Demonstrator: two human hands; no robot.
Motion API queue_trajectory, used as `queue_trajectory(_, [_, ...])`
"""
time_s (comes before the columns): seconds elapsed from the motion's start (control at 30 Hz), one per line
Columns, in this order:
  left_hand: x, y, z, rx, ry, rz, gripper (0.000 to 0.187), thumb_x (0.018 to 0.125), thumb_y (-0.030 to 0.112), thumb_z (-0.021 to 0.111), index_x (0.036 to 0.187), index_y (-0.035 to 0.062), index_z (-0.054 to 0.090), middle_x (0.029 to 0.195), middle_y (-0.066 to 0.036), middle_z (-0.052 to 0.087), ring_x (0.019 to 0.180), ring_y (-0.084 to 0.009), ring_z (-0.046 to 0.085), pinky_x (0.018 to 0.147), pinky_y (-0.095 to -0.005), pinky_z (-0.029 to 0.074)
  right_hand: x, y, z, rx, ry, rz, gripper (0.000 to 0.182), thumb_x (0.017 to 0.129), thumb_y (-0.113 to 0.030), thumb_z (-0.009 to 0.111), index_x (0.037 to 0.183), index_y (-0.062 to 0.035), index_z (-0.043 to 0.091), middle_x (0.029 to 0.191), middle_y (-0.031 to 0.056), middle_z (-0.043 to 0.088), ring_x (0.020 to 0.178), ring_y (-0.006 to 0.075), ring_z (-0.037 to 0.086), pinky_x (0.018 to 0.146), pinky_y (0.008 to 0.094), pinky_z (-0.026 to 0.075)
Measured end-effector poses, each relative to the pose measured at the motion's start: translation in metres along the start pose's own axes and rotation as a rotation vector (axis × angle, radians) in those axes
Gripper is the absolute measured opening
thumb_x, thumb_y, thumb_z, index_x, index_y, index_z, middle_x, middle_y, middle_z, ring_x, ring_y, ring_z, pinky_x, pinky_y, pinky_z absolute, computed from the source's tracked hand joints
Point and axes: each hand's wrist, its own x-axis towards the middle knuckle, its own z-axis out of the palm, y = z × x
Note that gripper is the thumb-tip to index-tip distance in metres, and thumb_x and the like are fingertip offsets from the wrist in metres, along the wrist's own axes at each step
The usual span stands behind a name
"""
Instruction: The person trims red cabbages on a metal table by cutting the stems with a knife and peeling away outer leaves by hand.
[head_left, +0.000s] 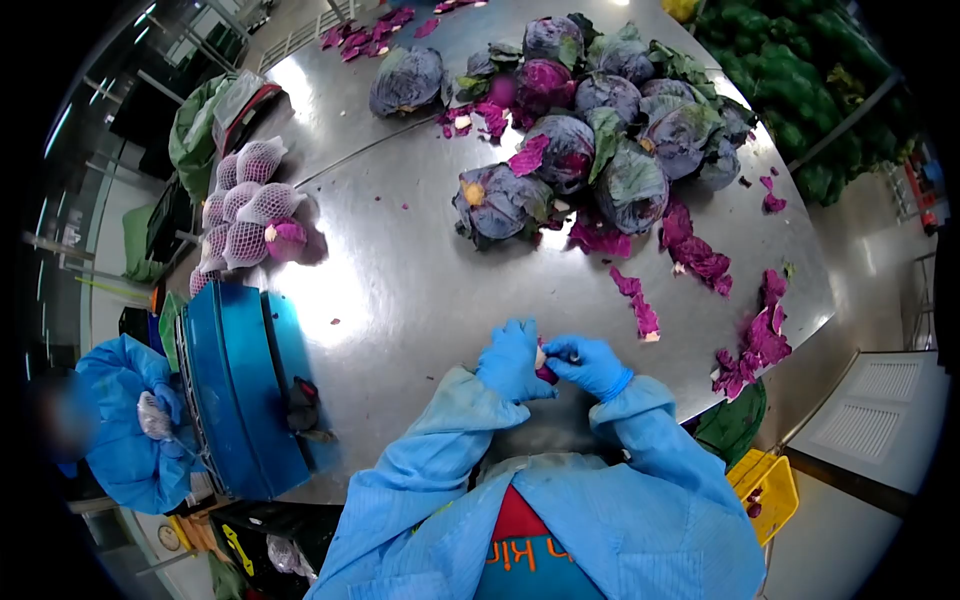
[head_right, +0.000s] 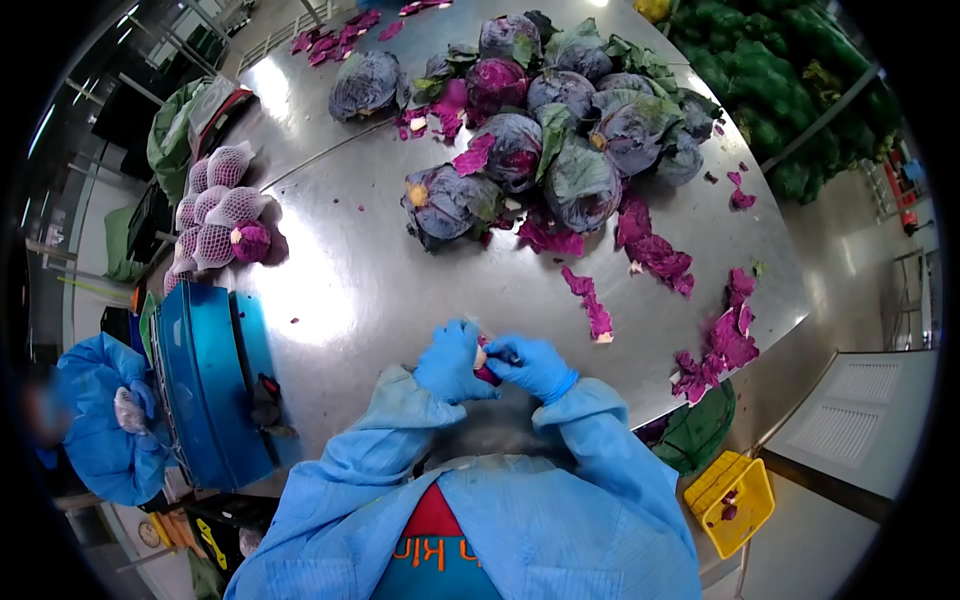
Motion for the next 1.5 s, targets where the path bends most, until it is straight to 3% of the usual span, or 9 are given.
queue_trajectory(0.17, [0.005,-0.004,-0.002,-0.056,0.015,-0.02,0.109,0.049,0.045,0.087,0.13,-0.0092,0.039,0.121,-0.027,0.048,0.112,-0.0402,0.048,0.095,-0.0426,0.043,0.001,-0.005,-0.004,-0.486,0.15,-0.374,0.016,0.082,-0.018,0.07,0.095,-0.0096,0.065,0.08,0.0095,0.067,0.068,0.0173,0.066,0.06,0.031,0.051])
queue_trajectory(0.3, [-0.004,-0.026,0.003,-0.306,0.128,-0.023,0.112,0.049,0.046,0.088,0.133,-0.0073,0.037,0.124,-0.026,0.045,0.115,-0.0393,0.047,0.1,-0.042,0.04,-0.028,0.032,0.005,-0.247,0.796,-0.138,0.007,0.081,-0.003,0.067,0.088,-0.0052,0.065,0.067,0.0027,0.064,0.055,0.009,0.055,0.051,0.0256,0.046])
queue_trajectory(0.47, [-0.02,-0.064,0.043,-0.504,0.392,0.188,0.113,0.05,0.043,0.09,0.136,-0.0023,0.033,0.127,-0.023,0.042,0.118,-0.0364,0.045,0.101,-0.0426,0.039,-0.034,0.026,0.015,0.346,0.6,0.369,0.026,0.079,-0.017,0.075,0.1,-0.005,0.065,0.08,0.0027,0.066,0.068,0.0095,0.06,0.064,0.0249,0.051])
queue_trajectory(0.57, [-0.032,-0.067,0.057,-0.486,0.527,0.182,0.113,0.05,0.04,0.092,0.138,-0.0006,0.032,0.127,-0.022,0.041,0.119,-0.0347,0.045,0.102,-0.0422,0.038,-0.028,-0.023,0.036,0.102,0.461,0.159,0.035,0.078,-0.021,0.077,0.106,-0.0044,0.064,0.087,0.0039,0.067,0.071,0.0098,0.06,0.068,0.0248,0.05])
queue_trajectory(0.9, [-0.056,-0.068,0.058,-0.714,0.529,0.121,0.111,0.053,0.028,0.092,0.14,0.001,0.03,0.13,-0.019,0.044,0.12,-0.029,0.047,0.103,-0.0391,0.039,-0.012,-0.009,0.014,0.147,0.241,0.235,0.041,0.078,-0.022,0.077,0.111,-0.0032,0.062,0.094,0.0069,0.066,0.082,0.0114,0.061,0.073,0.0266,0.051])
queue_trajectory(0.97, [-0.052,-0.047,0.034,-0.8,0.321,0.144,0.098,0.054,0.031,0.091,0.13,-0.0012,0.038,0.126,-0.018,0.047,0.115,-0.0279,0.05,0.098,-0.0384,0.043,-0.006,-0.025,0.012,0.147,-0.044,0.102,0.063,0.072,-0.025,0.082,0.123,-0.0013,0.053,0.113,0.0133,0.059,0.103,0.0224,0.058,0.091,0.0361,0.047])
queue_trajectory(1.03, [-0.049,-0.042,0.056,-0.674,0.494,0.121,0.093,0.053,0.036,0.088,0.125,0.0025,0.041,0.119,-0.021,0.048,0.109,-0.0357,0.049,0.093,-0.0451,0.041,-0.011,-0.067,0.018,0.049,-0.072,0.01,0.076,0.07,-0.037,0.082,0.129,-0.0021,0.048,0.123,0.0188,0.051,0.116,0.0301,0.049,0.103,0.0396,0.037])
queue_trajectory(1.4, [-0.044,-0.034,0.051,-0.478,0.422,-0.032,0.12,0.047,0.032,0.092,0.141,-0.0022,0.026,0.127,-0.021,0.039,0.117,-0.0364,0.044,0.102,-0.0409,0.038,-0.022,0.022,0.046,0.171,0.434,0.009,0.048,0.084,-0.03,0.069,0.125,-0.0073,0.056,0.112,0.0134,0.059,0.099,0.0222,0.057,0.09,0.0355,0.045])
queue_trajectory(1.5, [-0.045,-0.053,0.068,-0.516,0.473,0.066,0.119,0.047,0.032,0.092,0.141,-0.0019,0.026,0.13,-0.02,0.039,0.12,-0.0341,0.043,0.104,-0.0401,0.037,-0.029,-0.007,0.024,0.441,0.086,0.572,0.037,0.085,-0.029,0.067,0.113,-0.0054,0.06,0.095,0.0099,0.064,0.081,0.0217,0.058,0.076,0.0351,0.049])
